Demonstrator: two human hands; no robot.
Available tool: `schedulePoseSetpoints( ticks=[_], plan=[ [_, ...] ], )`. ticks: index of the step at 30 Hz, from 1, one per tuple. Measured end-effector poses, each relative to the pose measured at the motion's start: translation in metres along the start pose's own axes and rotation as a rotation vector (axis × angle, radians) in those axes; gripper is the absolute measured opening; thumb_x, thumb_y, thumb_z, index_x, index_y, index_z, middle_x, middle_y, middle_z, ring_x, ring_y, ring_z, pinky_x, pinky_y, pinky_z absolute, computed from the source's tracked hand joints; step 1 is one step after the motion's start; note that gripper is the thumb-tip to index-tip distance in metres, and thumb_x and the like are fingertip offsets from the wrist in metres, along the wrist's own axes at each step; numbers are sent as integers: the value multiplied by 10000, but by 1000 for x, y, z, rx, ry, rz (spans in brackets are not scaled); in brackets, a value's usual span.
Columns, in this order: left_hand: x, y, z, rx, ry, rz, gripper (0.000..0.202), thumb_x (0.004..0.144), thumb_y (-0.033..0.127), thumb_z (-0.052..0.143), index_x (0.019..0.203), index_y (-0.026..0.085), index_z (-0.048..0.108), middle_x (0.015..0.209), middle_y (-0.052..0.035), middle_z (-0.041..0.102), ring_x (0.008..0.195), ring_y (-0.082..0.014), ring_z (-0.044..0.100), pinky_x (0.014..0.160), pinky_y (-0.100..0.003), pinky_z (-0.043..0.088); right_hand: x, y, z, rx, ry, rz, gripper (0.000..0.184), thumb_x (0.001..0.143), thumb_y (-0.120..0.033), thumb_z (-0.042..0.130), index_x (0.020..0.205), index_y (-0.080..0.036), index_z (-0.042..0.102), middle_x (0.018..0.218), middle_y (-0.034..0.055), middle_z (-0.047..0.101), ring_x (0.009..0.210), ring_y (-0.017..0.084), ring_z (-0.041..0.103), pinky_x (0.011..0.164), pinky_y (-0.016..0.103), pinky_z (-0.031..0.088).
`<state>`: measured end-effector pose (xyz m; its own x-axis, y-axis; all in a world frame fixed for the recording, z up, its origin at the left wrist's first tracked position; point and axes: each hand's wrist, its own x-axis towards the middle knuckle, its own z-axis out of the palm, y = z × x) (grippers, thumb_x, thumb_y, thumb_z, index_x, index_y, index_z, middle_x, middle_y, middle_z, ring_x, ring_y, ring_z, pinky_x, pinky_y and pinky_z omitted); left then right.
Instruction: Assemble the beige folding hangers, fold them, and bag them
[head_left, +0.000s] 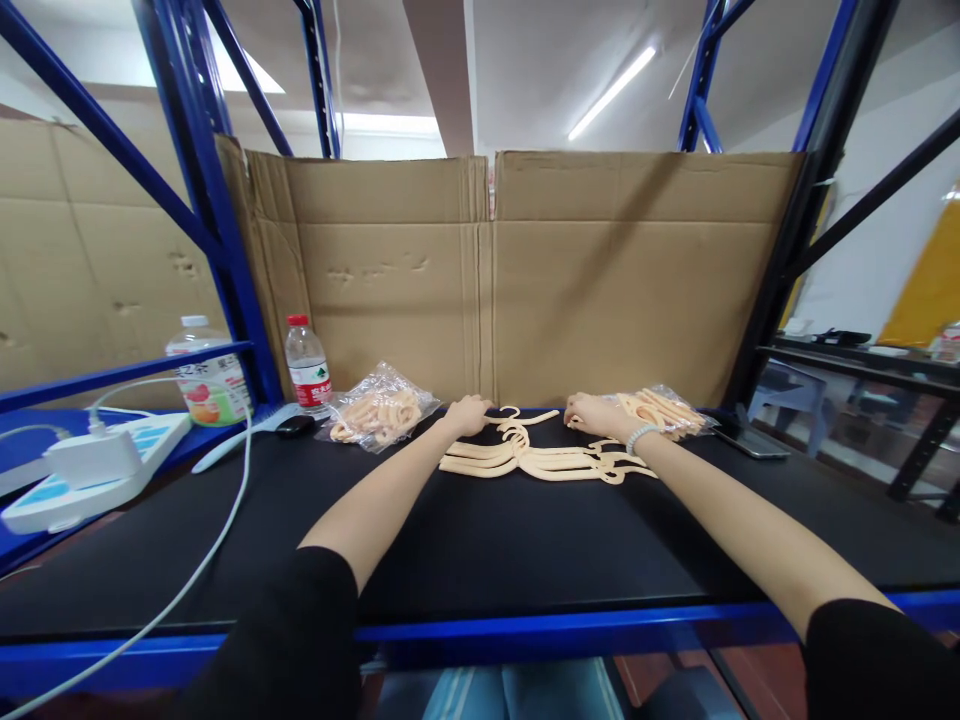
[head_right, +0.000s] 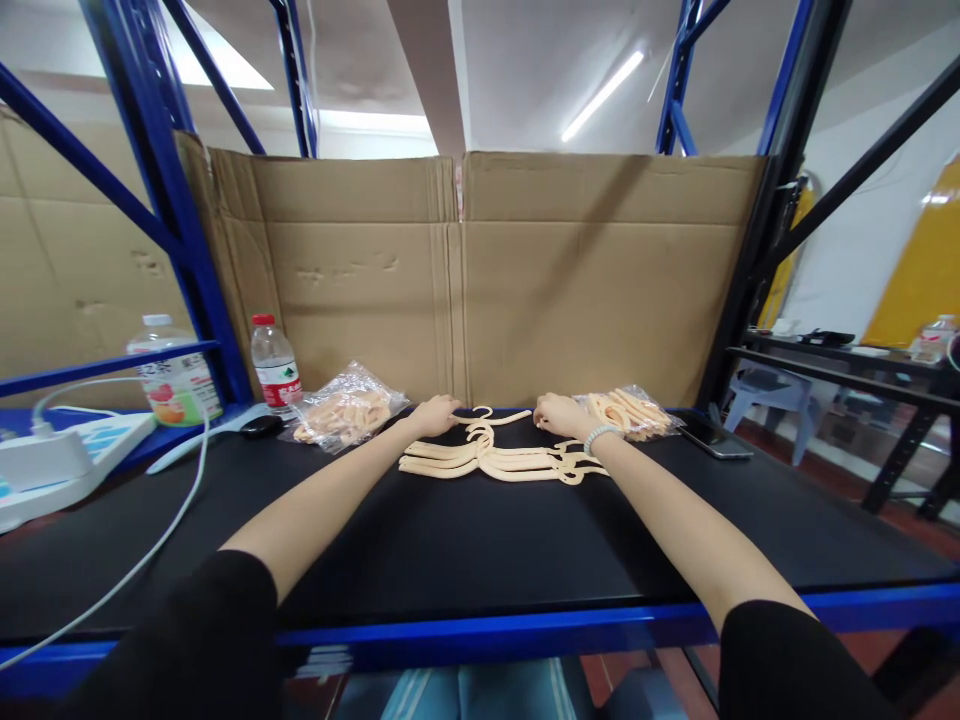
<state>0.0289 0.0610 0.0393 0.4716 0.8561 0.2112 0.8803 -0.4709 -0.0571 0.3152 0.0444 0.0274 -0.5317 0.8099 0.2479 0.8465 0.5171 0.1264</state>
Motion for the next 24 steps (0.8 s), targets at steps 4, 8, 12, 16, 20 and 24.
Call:
schedulePoseSetpoints(
  ticks=[4,8,12,16,20,24],
  plan=[
    [6,7,8,13,10,28,180,871,227,499,991,208,632,1129,-110,606,1091,-271,544,856,-414,462,-8,-2,-8,22,167,38,263,906,-211,450,977,-165,699,1013,110,606,870,184,576,776,253,423],
    [7,10,6,35,57,68,121,869,210,513,905,181,626,1033,-106,642,1035,-258,575,843,-378,449,-19,-6,-21,258,537,156,297,900,-306,436,973,-159,684,869,80,620,747,169,574,704,252,427],
    [4,15,-9,54,128,73,168,897,233,478,974,149,601,952,-135,669,944,-267,622,826,-371,437,-32,-20,-40,547,737,324,410,866,-465,448,994,-142,667,641,34,607,609,168,561,637,268,432],
    [-9,25,-32,55,239,30,234,939,251,383,1035,127,557,935,-152,672,898,-284,635,775,-374,438,-48,-36,-52,895,790,393,538,814,-594,497,1065,-130,605,649,50,639,530,161,576,552,277,467],
    [-36,36,-50,33,334,18,223,960,287,356,1059,173,520,985,-97,666,910,-249,632,766,-339,437,-65,-44,-50,1116,808,399,534,761,-584,595,1049,-134,582,865,124,689,659,195,653,566,290,510],
    [-75,46,-55,-102,419,84,156,947,289,408,1010,197,518,929,-41,670,856,-213,639,686,-289,452,-79,-54,-48,1291,740,436,438,753,-515,628,973,-137,606,986,155,677,780,223,672,617,293,525]
  ],
)
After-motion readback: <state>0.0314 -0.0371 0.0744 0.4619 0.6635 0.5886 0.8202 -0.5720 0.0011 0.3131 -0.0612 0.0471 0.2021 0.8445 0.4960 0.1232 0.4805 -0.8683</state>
